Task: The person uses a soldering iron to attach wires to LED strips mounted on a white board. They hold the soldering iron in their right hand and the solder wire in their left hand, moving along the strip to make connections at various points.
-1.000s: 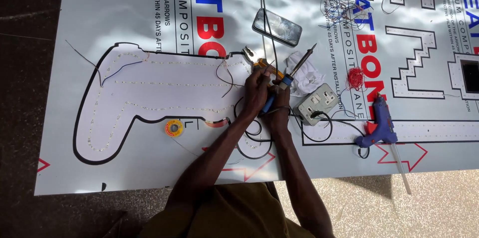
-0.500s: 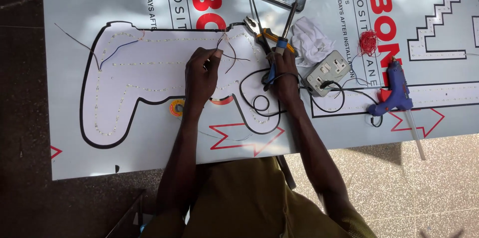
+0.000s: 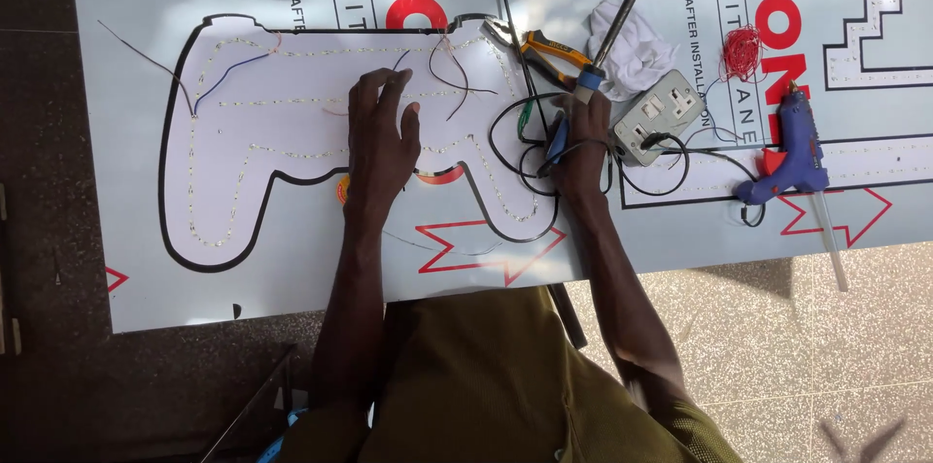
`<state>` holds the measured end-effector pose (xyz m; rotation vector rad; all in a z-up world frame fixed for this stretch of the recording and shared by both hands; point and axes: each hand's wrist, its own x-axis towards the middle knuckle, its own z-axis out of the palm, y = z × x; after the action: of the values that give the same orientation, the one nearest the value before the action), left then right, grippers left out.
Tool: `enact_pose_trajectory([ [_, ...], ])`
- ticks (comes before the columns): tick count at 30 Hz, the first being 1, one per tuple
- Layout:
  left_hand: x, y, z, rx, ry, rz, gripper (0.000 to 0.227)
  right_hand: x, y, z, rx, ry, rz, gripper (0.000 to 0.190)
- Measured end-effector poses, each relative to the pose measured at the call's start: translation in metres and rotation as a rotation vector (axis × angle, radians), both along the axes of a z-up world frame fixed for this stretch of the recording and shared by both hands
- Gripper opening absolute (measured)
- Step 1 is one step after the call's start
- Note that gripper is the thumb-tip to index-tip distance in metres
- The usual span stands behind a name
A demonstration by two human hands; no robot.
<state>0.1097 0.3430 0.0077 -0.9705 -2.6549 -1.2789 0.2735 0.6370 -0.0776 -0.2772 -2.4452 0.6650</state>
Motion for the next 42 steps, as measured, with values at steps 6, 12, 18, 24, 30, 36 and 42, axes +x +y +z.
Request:
enact_pose_trajectory([
  [6, -0.013, -0.075, 0.026, 0.099, -0.038, -0.156, 0.031, 0.010, -0.073, 0.002, -0.009, -0.064, 0.192, 0.029],
  [12, 0.026, -0.104, 0.032, 0.085, -0.177, -0.338, 0.016, 0.009, -0.069, 0.025, -0.081, -0.160, 0.263, 0.032],
  [18, 0.112, -0.045, -0.029, -0.045, -0.291, -0.696, 0.025, 0.018, -0.063, 0.055, -0.081, -0.245, 0.255, 0.032],
  [24, 0.143, -0.011, -0.094, -0.164, -0.031, -0.702, 0.008, 0.035, -0.060, 0.049, -0.079, -0.230, 0.176, 0.037],
  [30, 0.093, 0.001, -0.052, 0.087, -0.281, -0.526, 0.015, 0.052, -0.050, 0.048, -0.067, -0.251, 0.134, 0.045],
  [36, 0.039, 0.060, -0.060, 0.196, -0.097, -0.368, 0.015, 0.047, -0.045, 0.084, -0.752, -0.462, -0.401, 0.060],
  [42, 0.039, 0.115, -0.073, 0.268, -0.124, -0.498, 0.009, 0.047, -0.056, 0.089, -0.790, -0.304, -0.360, 0.033],
])
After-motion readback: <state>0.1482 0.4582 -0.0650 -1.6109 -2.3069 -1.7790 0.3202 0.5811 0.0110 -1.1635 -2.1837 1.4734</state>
